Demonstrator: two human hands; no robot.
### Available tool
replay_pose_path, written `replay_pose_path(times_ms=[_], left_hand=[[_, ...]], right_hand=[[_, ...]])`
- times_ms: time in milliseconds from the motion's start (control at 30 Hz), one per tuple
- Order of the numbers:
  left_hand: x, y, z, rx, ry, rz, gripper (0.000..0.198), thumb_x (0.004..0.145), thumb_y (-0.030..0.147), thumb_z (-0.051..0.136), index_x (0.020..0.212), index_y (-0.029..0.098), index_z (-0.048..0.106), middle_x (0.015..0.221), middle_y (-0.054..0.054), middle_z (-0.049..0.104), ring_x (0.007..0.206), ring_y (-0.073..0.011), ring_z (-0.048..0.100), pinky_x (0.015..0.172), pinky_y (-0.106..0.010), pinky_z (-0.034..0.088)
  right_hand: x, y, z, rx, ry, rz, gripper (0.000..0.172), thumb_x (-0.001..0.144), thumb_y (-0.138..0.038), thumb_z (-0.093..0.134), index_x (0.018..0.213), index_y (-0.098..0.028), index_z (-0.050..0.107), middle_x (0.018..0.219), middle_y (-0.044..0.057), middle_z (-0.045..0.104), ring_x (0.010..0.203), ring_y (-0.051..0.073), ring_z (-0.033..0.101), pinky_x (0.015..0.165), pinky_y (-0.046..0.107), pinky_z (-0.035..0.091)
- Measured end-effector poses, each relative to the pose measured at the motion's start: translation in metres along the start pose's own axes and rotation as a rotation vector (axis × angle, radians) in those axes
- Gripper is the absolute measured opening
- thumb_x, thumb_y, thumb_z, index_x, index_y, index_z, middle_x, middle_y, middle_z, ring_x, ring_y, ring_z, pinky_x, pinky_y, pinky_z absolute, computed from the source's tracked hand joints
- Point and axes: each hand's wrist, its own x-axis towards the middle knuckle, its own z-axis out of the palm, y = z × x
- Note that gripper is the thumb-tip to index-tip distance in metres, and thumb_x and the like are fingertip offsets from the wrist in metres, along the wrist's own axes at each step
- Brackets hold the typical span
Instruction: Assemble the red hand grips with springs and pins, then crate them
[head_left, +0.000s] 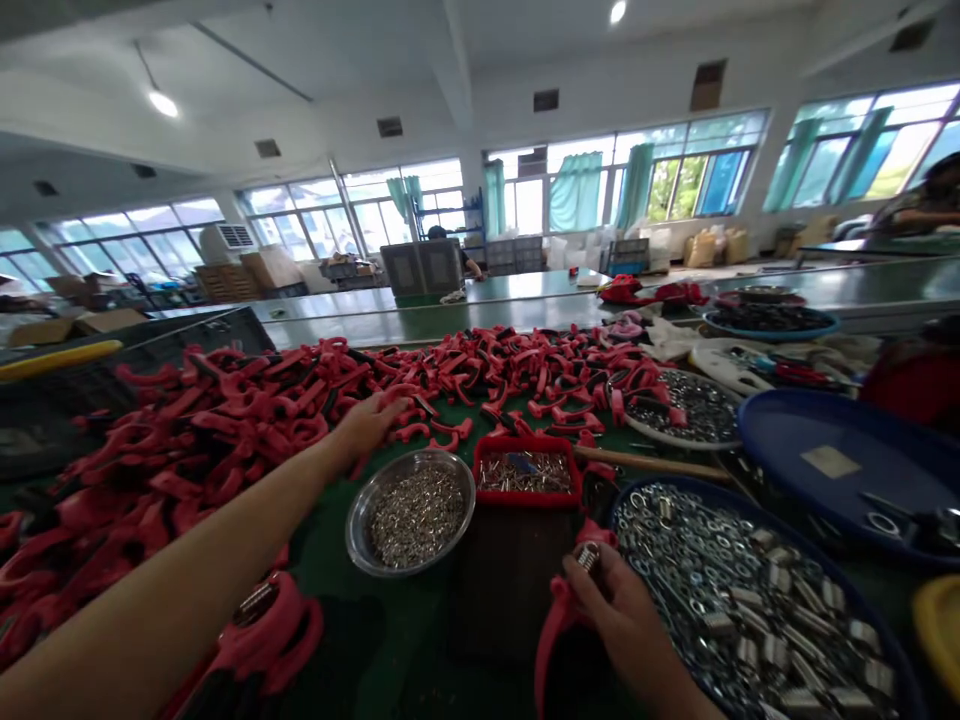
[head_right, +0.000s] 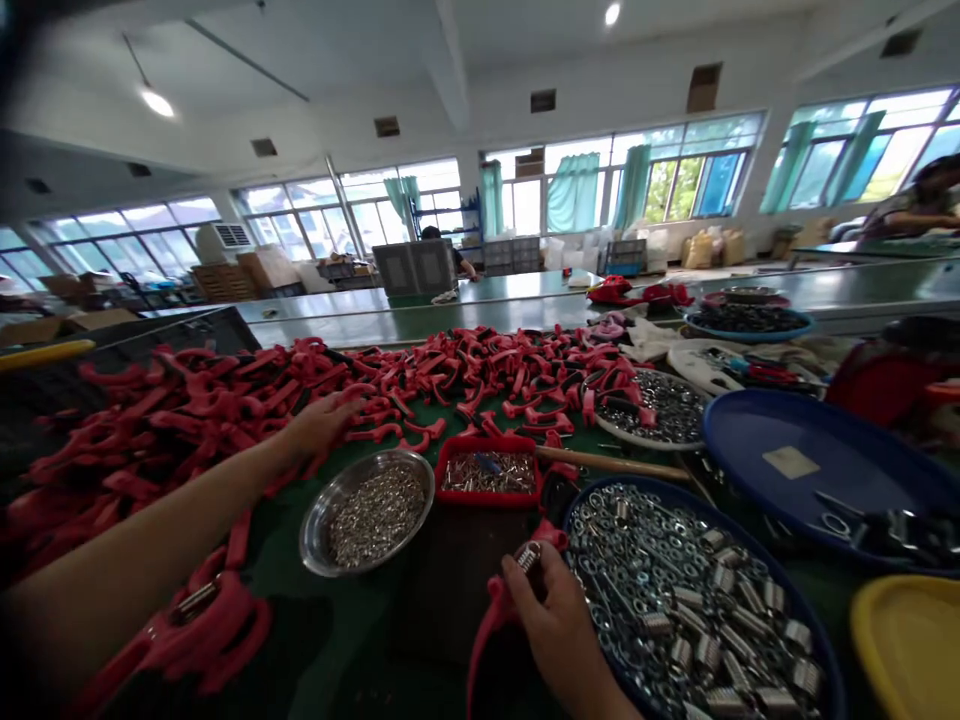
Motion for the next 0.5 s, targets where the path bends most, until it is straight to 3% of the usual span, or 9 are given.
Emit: replay_pose_path(times_ms=[33, 100, 167, 233, 300, 500], left_hand=[[-0.021, 0.014, 0.011, -0.076, -0.087, 0.017, 0.045, 0.084, 0.050, 0.036, 0.102, 0.013, 0.055, 0.071, -0.002, 0.060, 0.051, -0.0115, 0.055, 0.049, -0.023, 0.044], [-0.072, 0.041, 0.041, -0.519, -0.435, 0.041, 0.053, 0.079, 0.058, 0.039, 0.108, 0.015, 0.052, 0.069, 0.000, 0.057, 0.043, -0.0090, 0.051, 0.041, -0.021, 0.041], [-0.122, 0.062, 0.073, -0.802, -0.574, -0.017, 0.060, 0.075, 0.063, 0.041, 0.113, 0.018, 0.048, 0.066, 0.003, 0.054, 0.038, -0.0057, 0.045, 0.036, -0.018, 0.036], [-0.159, 0.074, 0.097, -0.972, -0.556, -0.103, 0.067, 0.072, 0.067, 0.041, 0.118, 0.019, 0.045, 0.061, 0.005, 0.052, 0.035, -0.0043, 0.040, 0.036, -0.017, 0.034], [-0.180, 0.079, 0.111, -1.070, -0.481, -0.160, 0.069, 0.070, 0.067, 0.044, 0.119, 0.019, 0.043, 0.059, 0.007, 0.049, 0.037, -0.0042, 0.040, 0.038, -0.016, 0.034], [-0.193, 0.076, 0.115, -1.171, -0.405, -0.194, 0.066, 0.073, 0.064, 0.045, 0.120, 0.018, 0.043, 0.062, 0.005, 0.052, 0.041, -0.0049, 0.041, 0.042, -0.017, 0.034]], right_hand=[[-0.003, -0.006, 0.001, -0.001, 0.012, -0.019, 0.029, 0.078, -0.046, 0.055, 0.078, -0.017, 0.052, 0.067, -0.002, 0.051, 0.061, 0.012, 0.053, 0.060, 0.024, 0.047], [-0.010, -0.020, 0.005, 0.015, 0.041, -0.050, 0.028, 0.079, -0.046, 0.054, 0.083, -0.018, 0.050, 0.067, -0.002, 0.050, 0.058, 0.012, 0.052, 0.055, 0.022, 0.046], [-0.020, -0.033, 0.010, 0.022, 0.018, -0.072, 0.026, 0.081, -0.045, 0.052, 0.085, -0.019, 0.048, 0.064, -0.004, 0.048, 0.053, 0.010, 0.049, 0.047, 0.020, 0.043], [-0.029, -0.042, 0.012, -0.004, -0.007, -0.106, 0.024, 0.082, -0.043, 0.051, 0.084, -0.020, 0.046, 0.061, -0.005, 0.046, 0.049, 0.009, 0.046, 0.044, 0.019, 0.040], [-0.037, -0.046, 0.012, -0.025, -0.005, -0.142, 0.023, 0.082, -0.043, 0.051, 0.079, -0.020, 0.046, 0.059, -0.005, 0.045, 0.048, 0.009, 0.044, 0.044, 0.020, 0.040], [-0.056, -0.056, 0.010, -0.011, 0.085, -0.088, 0.026, 0.081, -0.045, 0.050, 0.079, -0.021, 0.044, 0.056, -0.007, 0.043, 0.038, 0.007, 0.038, 0.035, 0.019, 0.032]])
